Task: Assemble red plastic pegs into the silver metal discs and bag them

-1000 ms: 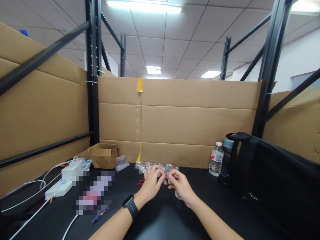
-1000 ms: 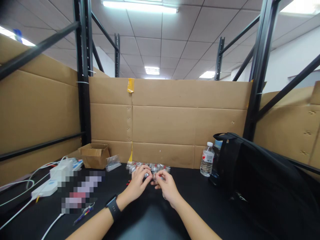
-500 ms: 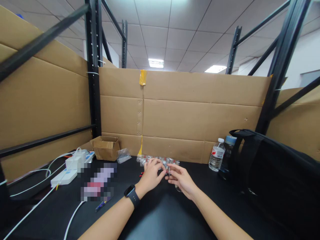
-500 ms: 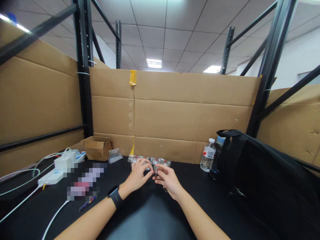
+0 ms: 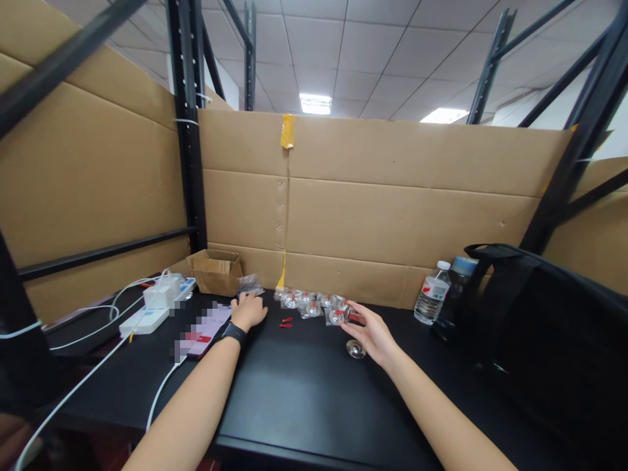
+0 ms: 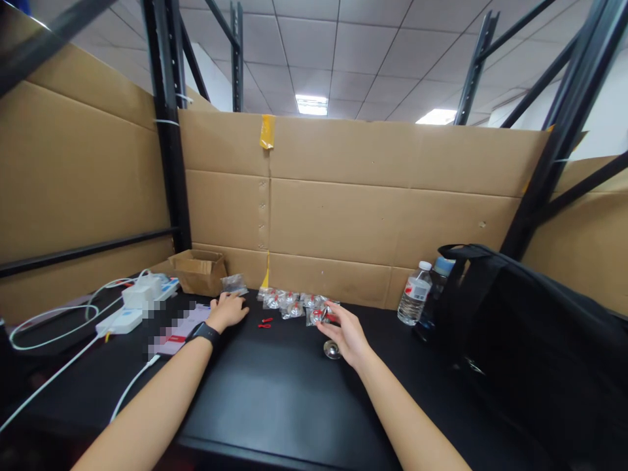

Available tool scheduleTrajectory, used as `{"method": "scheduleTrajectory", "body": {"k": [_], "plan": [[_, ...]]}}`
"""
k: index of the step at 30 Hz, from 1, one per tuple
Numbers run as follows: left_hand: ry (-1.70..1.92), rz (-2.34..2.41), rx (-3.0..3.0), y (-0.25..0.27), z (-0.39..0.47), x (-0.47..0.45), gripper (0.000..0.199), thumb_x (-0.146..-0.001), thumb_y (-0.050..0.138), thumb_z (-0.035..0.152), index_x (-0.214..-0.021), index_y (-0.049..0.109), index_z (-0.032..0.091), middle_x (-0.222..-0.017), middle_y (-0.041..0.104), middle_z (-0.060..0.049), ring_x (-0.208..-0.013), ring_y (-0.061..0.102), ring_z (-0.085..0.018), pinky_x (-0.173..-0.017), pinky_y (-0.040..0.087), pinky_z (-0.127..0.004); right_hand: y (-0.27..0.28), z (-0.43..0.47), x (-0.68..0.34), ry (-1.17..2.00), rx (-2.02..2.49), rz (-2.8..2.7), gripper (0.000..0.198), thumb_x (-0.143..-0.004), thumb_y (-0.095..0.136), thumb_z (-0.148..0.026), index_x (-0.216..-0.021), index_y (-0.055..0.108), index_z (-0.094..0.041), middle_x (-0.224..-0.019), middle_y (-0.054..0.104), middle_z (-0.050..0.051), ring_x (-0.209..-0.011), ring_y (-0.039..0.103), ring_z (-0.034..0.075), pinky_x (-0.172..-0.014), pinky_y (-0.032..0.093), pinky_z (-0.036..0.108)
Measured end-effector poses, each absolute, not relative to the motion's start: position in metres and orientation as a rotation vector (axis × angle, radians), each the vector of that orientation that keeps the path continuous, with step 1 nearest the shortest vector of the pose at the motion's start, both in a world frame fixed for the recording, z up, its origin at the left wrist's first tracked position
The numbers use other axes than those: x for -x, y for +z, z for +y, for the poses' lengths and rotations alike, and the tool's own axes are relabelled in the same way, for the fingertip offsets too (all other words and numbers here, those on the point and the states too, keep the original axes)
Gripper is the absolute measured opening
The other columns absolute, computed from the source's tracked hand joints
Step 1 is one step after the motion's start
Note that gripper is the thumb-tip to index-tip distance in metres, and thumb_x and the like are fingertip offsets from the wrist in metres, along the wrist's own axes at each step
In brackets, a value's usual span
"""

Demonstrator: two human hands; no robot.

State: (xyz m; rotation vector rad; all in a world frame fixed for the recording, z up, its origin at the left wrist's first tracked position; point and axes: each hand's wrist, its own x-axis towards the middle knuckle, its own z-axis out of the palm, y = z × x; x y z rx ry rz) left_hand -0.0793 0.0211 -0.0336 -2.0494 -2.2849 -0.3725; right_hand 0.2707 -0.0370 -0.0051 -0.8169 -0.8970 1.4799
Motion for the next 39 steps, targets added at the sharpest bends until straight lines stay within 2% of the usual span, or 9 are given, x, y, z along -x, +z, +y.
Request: {"method": "scheduleTrajectory", "body": {"k": [5, 11, 14, 17, 22, 27, 33, 39], "plan": [[-0.308, -2.330, 2.052, -0.034, 0.024, 0.082, 0.035, -0.090, 0.052, 0.039, -0.113, 0.073, 0.023, -0.141, 0.061, -0.014, -0.140, 0.036, -0.041, -0.103, 0.033, -0.060, -0.005, -0.038, -0.270, 1.462, 0.867, -0.984, 0.046, -0.079, 0.085, -0.025, -0.120, 0.069, -0.016, -0.099, 0.077, 0.010, -0.082, 0.077, 0.021, -0.091, 0.063, 0.039], [-0.318, -2.355, 2.041, -0.033, 0.025, 0.091, 0.047, -0.089, 0.052, 0.042, -0.133, 0.061, 0.027, -0.151, 0.053, -0.012, -0.144, 0.033, -0.041, -0.105, 0.033, -0.060, -0.008, -0.037, -0.272, 1.452, 0.897, -1.030, 0.051, -0.076, 0.087, -0.024, -0.123, 0.067, -0.017, -0.097, 0.078, 0.008, -0.082, 0.078, 0.021, -0.088, 0.064, 0.038], [-0.355, -2.378, 2.027, -0.035, 0.026, 0.094, 0.054, -0.090, 0.052, 0.042, -0.142, 0.053, 0.026, -0.146, 0.057, -0.015, -0.142, 0.035, -0.039, -0.105, 0.033, -0.059, -0.009, -0.037, -0.272, 1.448, 0.911, -1.043, 0.049, -0.076, 0.087, -0.024, -0.121, 0.068, -0.018, -0.098, 0.077, 0.008, -0.082, 0.078, 0.022, -0.088, 0.064, 0.039], [-0.365, -2.373, 2.009, -0.039, 0.028, 0.096, 0.046, -0.092, 0.048, 0.040, -0.134, 0.061, 0.026, -0.148, 0.056, -0.013, -0.141, 0.036, -0.040, -0.105, 0.034, -0.059, -0.008, -0.037, -0.272, 1.439, 0.928, -1.059, 0.050, -0.076, 0.087, -0.024, -0.121, 0.068, -0.019, -0.099, 0.077, 0.008, -0.083, 0.078, 0.022, -0.087, 0.064, 0.039], [-0.368, -2.380, 2.003, -0.043, 0.033, 0.100, 0.040, -0.093, 0.046, 0.043, -0.122, 0.068, 0.028, -0.161, 0.040, -0.009, -0.148, 0.025, -0.041, -0.106, 0.032, -0.062, -0.007, -0.038, -0.271, 1.442, 0.940, -1.082, 0.050, -0.076, 0.087, -0.024, -0.122, 0.068, -0.019, -0.100, 0.077, 0.009, -0.083, 0.077, 0.021, -0.085, 0.064, 0.038], [-0.359, -2.425, 2.020, -0.043, 0.037, 0.106, 0.039, -0.092, 0.046, 0.043, -0.122, 0.068, 0.030, -0.147, 0.057, -0.010, -0.145, 0.031, -0.041, -0.103, 0.034, -0.062, -0.005, -0.041, -0.269, 1.455, 0.923, -1.091, 0.048, -0.076, 0.086, -0.024, -0.120, 0.069, -0.019, -0.101, 0.077, 0.008, -0.082, 0.077, 0.021, -0.085, 0.064, 0.037], [-0.359, -2.361, 2.051, -0.039, 0.036, 0.106, 0.036, -0.089, 0.049, 0.037, -0.114, 0.073, 0.029, -0.138, 0.064, -0.011, -0.140, 0.039, -0.039, -0.102, 0.035, -0.060, -0.005, -0.043, -0.267, 1.456, 0.918, -1.131, 0.047, -0.078, 0.085, -0.026, -0.121, 0.069, -0.019, -0.100, 0.077, 0.008, -0.084, 0.077, 0.021, -0.086, 0.063, 0.038], [-0.492, -2.252, 2.048, -0.026, 0.028, 0.100, 0.040, -0.093, 0.050, 0.036, -0.128, 0.066, 0.025, -0.142, 0.062, -0.013, -0.136, 0.045, -0.038, -0.104, 0.035, -0.059, -0.006, -0.042, -0.268, 1.445, 0.909, -1.141, 0.044, -0.077, 0.085, -0.025, -0.118, 0.070, -0.019, -0.102, 0.077, 0.008, -0.084, 0.077, 0.020, -0.087, 0.063, 0.037]]}}
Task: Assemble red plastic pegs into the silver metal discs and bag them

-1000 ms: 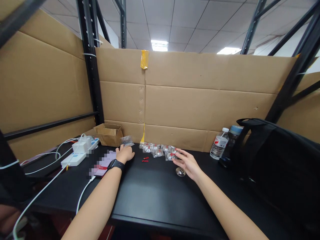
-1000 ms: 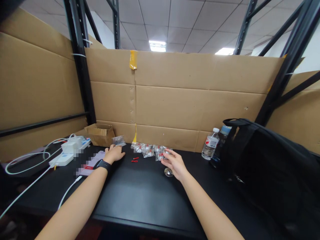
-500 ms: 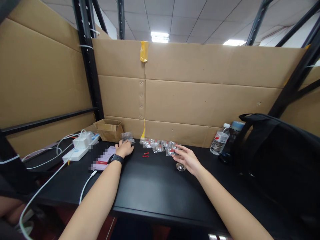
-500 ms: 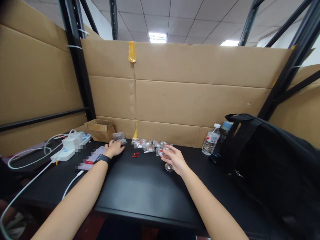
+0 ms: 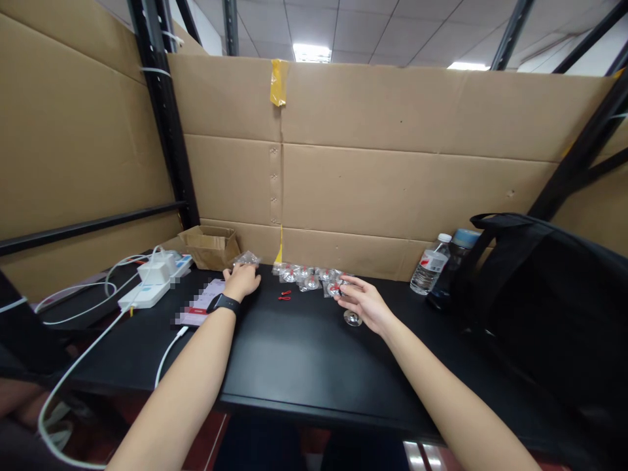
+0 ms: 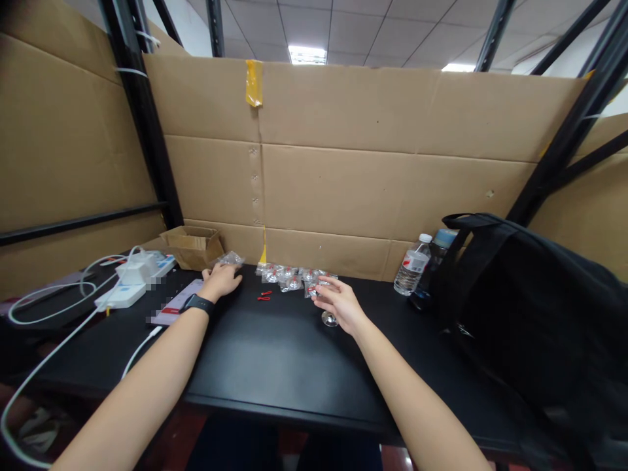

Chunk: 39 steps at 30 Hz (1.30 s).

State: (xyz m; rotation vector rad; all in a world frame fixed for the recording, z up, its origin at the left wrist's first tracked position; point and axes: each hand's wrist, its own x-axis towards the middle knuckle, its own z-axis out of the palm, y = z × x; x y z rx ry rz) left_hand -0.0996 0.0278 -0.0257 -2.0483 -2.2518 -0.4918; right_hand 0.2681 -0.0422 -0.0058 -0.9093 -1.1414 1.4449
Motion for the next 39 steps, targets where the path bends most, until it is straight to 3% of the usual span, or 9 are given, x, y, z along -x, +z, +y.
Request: {"method": "scheduleTrajectory", "body": {"k": [3, 7, 11, 15, 25, 29, 36, 39], "plan": [[-0.762, -2.004, 2.165, -0.011, 0.018, 0.083, 0.036, -0.096, 0.050, 0.030, -0.129, 0.064, 0.025, -0.135, 0.066, -0.009, -0.129, 0.055, -0.030, -0.104, 0.040, -0.046, -0.005, -0.042, -0.268, 1.434, 0.910, -1.150, 0.044, -0.077, 0.085, -0.025, -0.118, 0.071, -0.018, -0.101, 0.077, 0.008, -0.083, 0.077, 0.019, -0.086, 0.062, 0.035], [-1.048, -1.647, 2.448, 0.004, 0.001, 0.038, 0.051, -0.090, 0.058, 0.018, -0.140, 0.055, 0.023, -0.112, 0.074, -0.005, -0.110, 0.066, -0.022, -0.100, 0.045, -0.033, -0.003, -0.041, -0.270, 1.400, 0.908, -1.171, 0.042, -0.077, 0.085, -0.026, -0.117, 0.071, -0.019, -0.101, 0.076, 0.008, -0.083, 0.076, 0.019, -0.083, 0.063, 0.034], [-0.892, -1.369, 2.711, -0.003, -0.019, -0.014, 0.027, -0.089, 0.060, 0.020, -0.113, 0.073, 0.023, -0.103, 0.075, -0.005, -0.099, 0.068, -0.023, -0.094, 0.047, -0.033, -0.002, -0.039, -0.274, 1.360, 0.912, -1.189, 0.039, -0.077, 0.085, -0.025, -0.114, 0.072, -0.019, -0.098, 0.076, 0.007, -0.082, 0.075, 0.018, -0.079, 0.063, 0.032], [-0.652, -1.246, 2.897, -0.020, -0.029, -0.037, 0.018, -0.088, 0.067, 0.030, -0.101, 0.076, 0.021, -0.100, 0.074, -0.007, -0.093, 0.068, -0.024, -0.088, 0.049, -0.032, -0.003, -0.037, -0.277, 1.318, 0.929, -1.203, 0.039, -0.078, 0.084, -0.025, -0.114, 0.072, -0.020, -0.097, 0.075, 0.006, -0.081, 0.075, 0.017, -0.077, 0.064, 0.030], [-0.535, -1.138, 3.247, -0.019, -0.027, -0.032, 0.029, -0.085, 0.073, 0.041, -0.100, 0.071, 0.017, -0.107, 0.073, -0.008, -0.097, 0.067, -0.022, -0.089, 0.049, -0.029, -0.005, -0.035, -0.277, 1.288, 0.986, -1.270, 0.040, -0.075, 0.086, -0.026, -0.112, 0.073, -0.021, -0.106, 0.072, 0.007, -0.079, 0.073, 0.016, -0.072, 0.063, 0.028], [-0.454, -1.055, 3.369, -0.013, -0.032, -0.029, 0.026, -0.089, 0.068, 0.042, -0.104, 0.072, 0.021, -0.113, 0.073, -0.005, -0.104, 0.067, -0.022, -0.095, 0.048, -0.029, -0.008, -0.031, -0.279, 1.203, 1.016, -1.365, 0.045, -0.074, 0.085, -0.031, -0.116, 0.072, -0.021, -0.109, 0.072, 0.008, -0.078, 0.073, 0.016, -0.072, 0.062, 0.030], [-0.161, -1.077, 3.284, -0.008, -0.041, -0.029, 0.041, -0.092, 0.066, 0.045, -0.132, 0.067, 0.039, -0.155, 0.049, -0.004, -0.138, 0.052, -0.031, -0.116, 0.037, -0.043, -0.003, -0.033, -0.290, 0.475, 1.111, -2.055, 0.039, -0.074, 0.079, -0.026, -0.112, 0.076, -0.022, -0.100, 0.076, 0.004, -0.077, 0.067, 0.016, -0.077, 0.054, 0.030], [-0.075, -1.132, 3.246, -0.008, -0.045, -0.033, 0.047, -0.092, 0.064, 0.045, -0.140, 0.060, 0.045, -0.161, 0.042, -0.004, -0.144, 0.044, -0.033, -0.117, 0.035, -0.050, 0.005, -0.041, -0.293, 0.418, 1.142, -2.304, 0.030, -0.073, 0.080, -0.027, -0.101, 0.077, -0.021, -0.085, 0.075, 0.001, -0.070, 0.065, 0.015, -0.070, 0.049, 0.026]]}}
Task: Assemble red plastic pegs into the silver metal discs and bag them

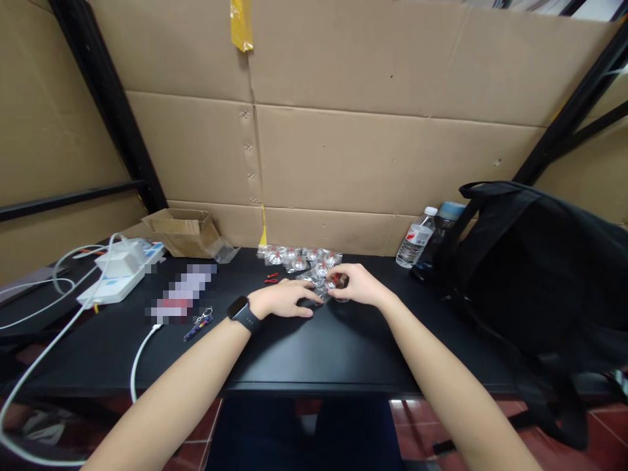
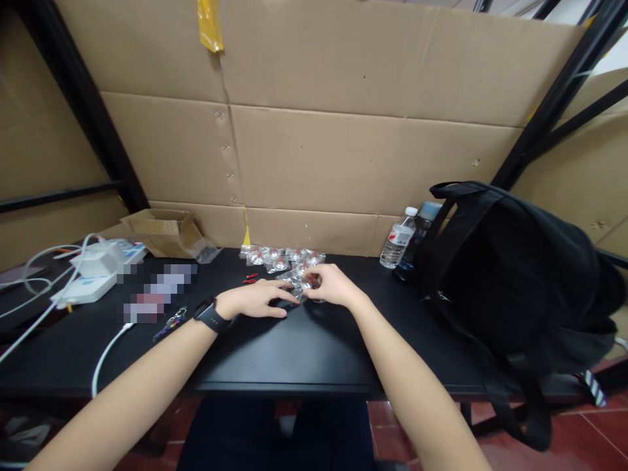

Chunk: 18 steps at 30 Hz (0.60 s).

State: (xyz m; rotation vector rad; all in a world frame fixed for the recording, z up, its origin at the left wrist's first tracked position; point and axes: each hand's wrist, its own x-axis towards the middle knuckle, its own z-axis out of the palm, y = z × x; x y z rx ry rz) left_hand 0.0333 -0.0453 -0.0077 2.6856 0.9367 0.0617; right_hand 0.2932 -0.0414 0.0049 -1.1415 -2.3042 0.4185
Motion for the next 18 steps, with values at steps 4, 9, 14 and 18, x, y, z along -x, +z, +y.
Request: {"method": "scheduleTrajectory", "body": {"k": [4, 9, 14, 18], "plan": [[-0.034, 1.003, -2.684, -0.006, -0.050, -0.037, 0.053, -0.093, 0.063, 0.046, -0.145, 0.052, 0.049, -0.166, 0.033, -0.005, -0.151, 0.032, -0.034, -0.117, 0.031, -0.058, 0.012, -0.051, -0.293, 0.435, 1.237, -2.484, 0.023, -0.070, 0.083, -0.035, -0.086, 0.075, -0.020, -0.073, 0.070, -0.001, -0.063, 0.062, 0.014, -0.062, 0.042, 0.024], [-0.132, 1.024, -2.658, -0.002, -0.053, -0.036, 0.054, -0.096, 0.058, 0.045, -0.148, 0.045, 0.052, -0.169, 0.025, -0.005, -0.156, 0.021, -0.033, -0.116, 0.028, -0.066, 0.009, -0.051, -0.289, 0.297, 1.366, -2.548, 0.031, -0.067, 0.087, -0.043, -0.086, 0.075, -0.022, -0.072, 0.070, 0.001, -0.063, 0.061, 0.016, -0.059, 0.039, 0.025], [-0.149, 1.013, -2.623, -0.001, -0.052, -0.034, 0.054, -0.095, 0.059, 0.047, -0.147, 0.045, 0.055, -0.170, 0.022, -0.002, -0.156, 0.018, -0.035, -0.116, 0.024, -0.069, 0.001, -0.046, -0.287, 0.285, 1.340, -2.536, 0.027, -0.073, 0.086, -0.042, -0.084, 0.074, -0.020, -0.076, 0.072, 0.002, -0.068, 0.064, 0.017, -0.062, 0.040, 0.025], [-0.146, 1.007, -2.618, 0.000, -0.051, -0.034, 0.055, -0.094, 0.061, 0.046, -0.147, 0.047, 0.053, -0.170, 0.023, -0.001, -0.156, 0.019, -0.036, -0.117, 0.024, -0.067, -0.002, -0.042, -0.287, 0.329, 1.226, -2.504, 0.025, -0.074, 0.086, -0.034, -0.090, 0.075, -0.018, -0.081, 0.073, 0.004, -0.072, 0.066, 0.017, -0.065, 0.044, 0.024]]}}
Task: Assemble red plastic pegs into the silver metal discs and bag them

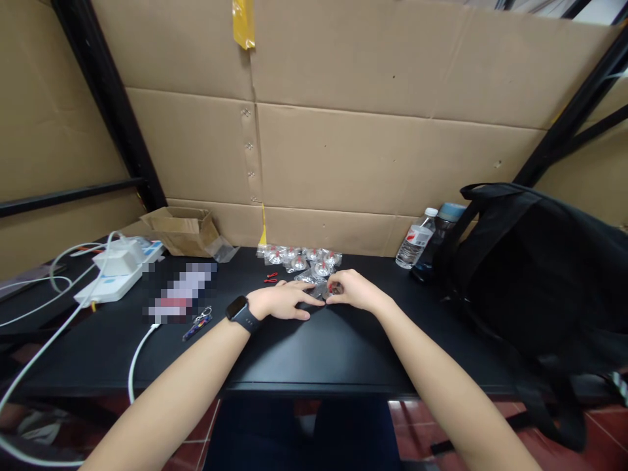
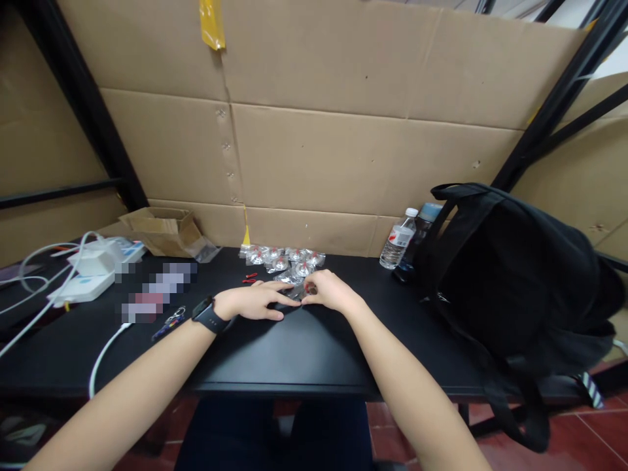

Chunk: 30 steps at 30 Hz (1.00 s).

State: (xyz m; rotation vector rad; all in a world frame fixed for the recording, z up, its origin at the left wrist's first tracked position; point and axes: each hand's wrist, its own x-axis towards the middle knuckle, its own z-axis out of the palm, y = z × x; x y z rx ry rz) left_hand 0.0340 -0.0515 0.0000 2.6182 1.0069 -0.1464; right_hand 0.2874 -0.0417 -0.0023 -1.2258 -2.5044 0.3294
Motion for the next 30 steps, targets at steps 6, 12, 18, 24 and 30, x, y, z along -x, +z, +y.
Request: {"method": "scheduleTrajectory", "body": {"k": [6, 12, 18, 24, 30], "plan": [[-0.109, 0.980, -2.623, -0.002, -0.050, -0.032, 0.055, -0.092, 0.064, 0.046, -0.145, 0.051, 0.052, -0.169, 0.024, 0.000, -0.155, 0.021, -0.034, -0.119, 0.025, -0.063, -0.008, -0.037, -0.289, 0.627, 1.113, -2.460, 0.020, -0.077, 0.080, -0.015, -0.096, 0.075, -0.017, -0.082, 0.075, 0.003, -0.071, 0.070, 0.016, -0.066, 0.049, 0.023], [-0.066, 0.989, -2.611, -0.002, -0.053, -0.033, 0.055, -0.091, 0.065, 0.041, -0.143, 0.053, 0.050, -0.168, 0.028, -0.001, -0.154, 0.022, -0.038, -0.117, 0.024, -0.067, -0.017, -0.034, -0.279, 0.476, 1.081, -2.398, 0.014, -0.079, 0.078, -0.013, -0.090, 0.072, -0.019, -0.080, 0.072, 0.000, -0.074, 0.066, 0.015, -0.070, 0.046, 0.023], [-0.032, 1.007, -2.596, -0.001, -0.054, -0.032, 0.057, -0.087, 0.068, 0.037, -0.139, 0.056, 0.053, -0.169, 0.022, 0.003, -0.155, 0.018, -0.042, -0.114, 0.025, -0.072, -0.019, -0.033, -0.269, -0.027, 1.266, -2.358, 0.023, -0.077, 0.086, -0.026, -0.088, 0.066, -0.021, -0.090, 0.069, 0.002, -0.080, 0.062, 0.017, -0.070, 0.036, 0.026], [-0.068, 1.028, -2.583, -0.002, -0.055, -0.027, 0.060, -0.083, 0.071, 0.033, -0.137, 0.058, 0.054, -0.169, 0.021, 0.005, -0.155, 0.012, -0.045, -0.111, 0.021, -0.077, -0.025, -0.029, -0.254, -0.280, 1.333, -2.322, 0.026, -0.082, 0.083, -0.035, -0.089, 0.063, -0.021, -0.095, 0.069, 0.005, -0.088, 0.063, 0.022, -0.073, 0.035, 0.031], [-0.125, 1.028, -2.572, 0.006, -0.054, -0.020, 0.057, -0.083, 0.069, 0.028, -0.133, 0.061, 0.054, -0.171, 0.016, 0.007, -0.155, 0.008, -0.045, -0.114, 0.018, -0.076, -0.030, -0.026, -0.242, -0.341, 1.356, -2.282, 0.021, -0.083, 0.080, -0.032, -0.088, 0.063, -0.020, -0.097, 0.068, 0.008, -0.093, 0.062, 0.024, -0.078, 0.037, 0.033]]}}
